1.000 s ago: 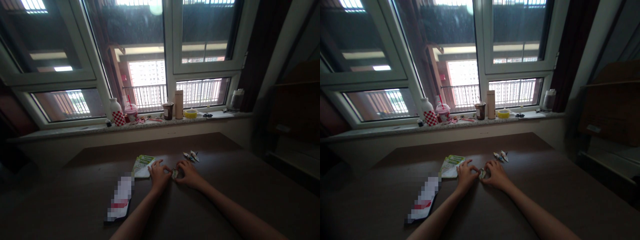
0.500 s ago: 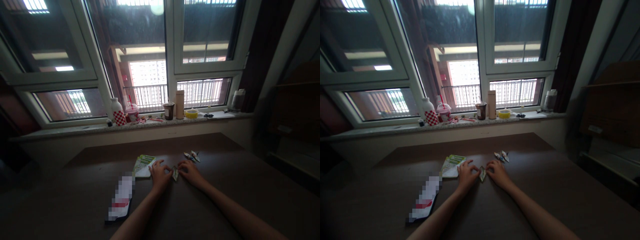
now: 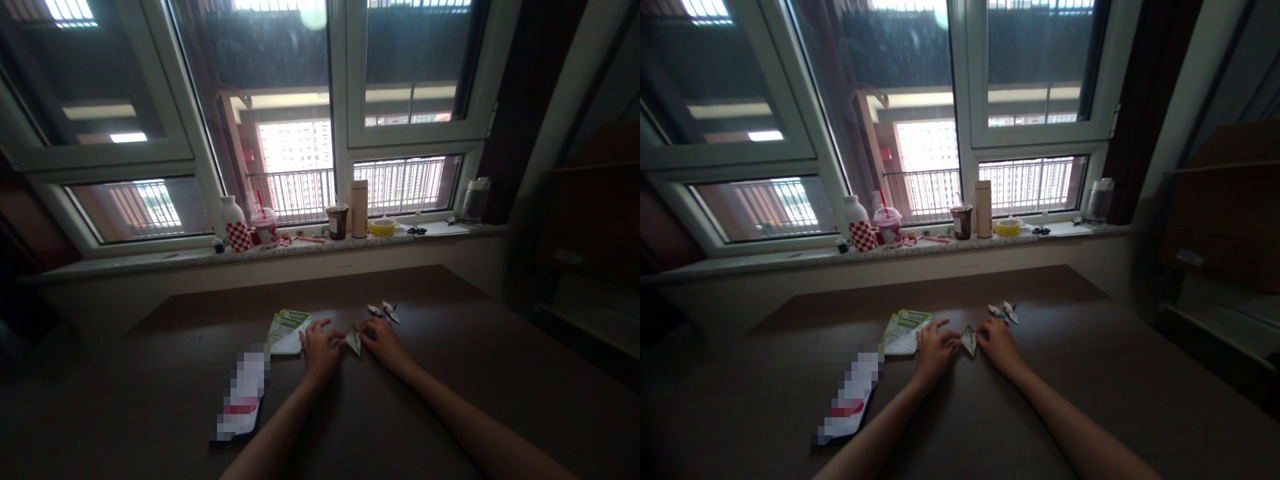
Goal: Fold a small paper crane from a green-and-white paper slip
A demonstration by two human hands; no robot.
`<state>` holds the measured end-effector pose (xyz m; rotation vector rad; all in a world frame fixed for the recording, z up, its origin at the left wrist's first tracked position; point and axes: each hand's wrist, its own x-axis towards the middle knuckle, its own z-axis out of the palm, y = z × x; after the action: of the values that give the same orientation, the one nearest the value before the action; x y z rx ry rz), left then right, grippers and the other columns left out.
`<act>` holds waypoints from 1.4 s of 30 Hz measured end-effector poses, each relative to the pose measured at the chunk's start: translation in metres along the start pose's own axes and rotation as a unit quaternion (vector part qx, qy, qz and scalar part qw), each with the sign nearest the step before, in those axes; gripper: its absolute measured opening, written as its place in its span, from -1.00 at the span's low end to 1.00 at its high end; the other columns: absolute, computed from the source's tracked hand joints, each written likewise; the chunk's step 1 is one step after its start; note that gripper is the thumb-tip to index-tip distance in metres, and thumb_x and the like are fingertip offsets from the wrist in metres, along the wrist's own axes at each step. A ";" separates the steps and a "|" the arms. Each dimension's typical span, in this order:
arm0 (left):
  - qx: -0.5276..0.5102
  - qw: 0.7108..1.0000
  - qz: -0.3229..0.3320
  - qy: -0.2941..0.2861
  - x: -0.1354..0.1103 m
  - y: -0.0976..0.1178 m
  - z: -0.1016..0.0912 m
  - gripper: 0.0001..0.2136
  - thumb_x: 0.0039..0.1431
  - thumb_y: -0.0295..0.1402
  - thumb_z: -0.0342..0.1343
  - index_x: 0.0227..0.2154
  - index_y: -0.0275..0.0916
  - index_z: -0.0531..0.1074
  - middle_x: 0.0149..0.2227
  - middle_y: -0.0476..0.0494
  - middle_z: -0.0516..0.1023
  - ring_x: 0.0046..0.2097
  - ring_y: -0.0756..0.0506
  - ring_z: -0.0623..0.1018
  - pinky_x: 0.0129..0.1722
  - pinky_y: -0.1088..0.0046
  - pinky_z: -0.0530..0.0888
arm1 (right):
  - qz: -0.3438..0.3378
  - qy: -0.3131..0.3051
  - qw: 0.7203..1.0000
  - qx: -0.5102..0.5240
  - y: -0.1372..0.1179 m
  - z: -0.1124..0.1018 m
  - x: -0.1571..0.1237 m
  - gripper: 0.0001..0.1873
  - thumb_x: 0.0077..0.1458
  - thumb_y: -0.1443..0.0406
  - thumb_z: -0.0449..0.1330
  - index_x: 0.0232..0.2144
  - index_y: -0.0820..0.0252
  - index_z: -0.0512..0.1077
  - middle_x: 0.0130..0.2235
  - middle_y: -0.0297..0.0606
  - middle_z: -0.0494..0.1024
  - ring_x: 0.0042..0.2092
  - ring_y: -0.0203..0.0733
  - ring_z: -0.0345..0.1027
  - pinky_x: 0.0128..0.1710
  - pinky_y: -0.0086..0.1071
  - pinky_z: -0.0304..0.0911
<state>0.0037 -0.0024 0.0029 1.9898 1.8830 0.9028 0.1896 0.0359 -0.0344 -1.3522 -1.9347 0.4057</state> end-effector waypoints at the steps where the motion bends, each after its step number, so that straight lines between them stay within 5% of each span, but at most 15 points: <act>1: 0.002 1.000 -0.001 0.000 0.000 0.000 0.000 -0.85 0.07 -0.40 0.24 -0.33 0.00 0.64 0.16 -0.07 0.43 0.28 -0.28 0.22 0.32 -0.17 -0.12 | -0.001 -0.001 1.000 0.001 0.000 0.000 0.000 -0.87 0.13 0.32 0.18 -0.37 0.18 0.54 -0.19 -0.17 0.54 -0.04 -0.08 0.36 0.06 -0.23 0.19; 42: 0.036 0.999 -0.013 -0.019 0.001 0.001 0.001 -0.91 0.06 -0.31 0.26 -0.34 -0.03 0.62 0.15 -0.07 0.44 0.28 -0.27 0.23 0.31 -0.16 -0.11 | -0.007 -0.060 0.998 -0.034 -0.017 -0.004 -0.008 -0.87 0.13 0.26 0.21 -0.28 0.07 0.56 -0.05 -0.24 0.52 0.06 -0.05 0.28 0.09 -0.19 0.10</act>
<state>0.0051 -0.0015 0.0031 2.0046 1.9408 0.7947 0.1822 0.0215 -0.0238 -1.3848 -2.0726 0.4263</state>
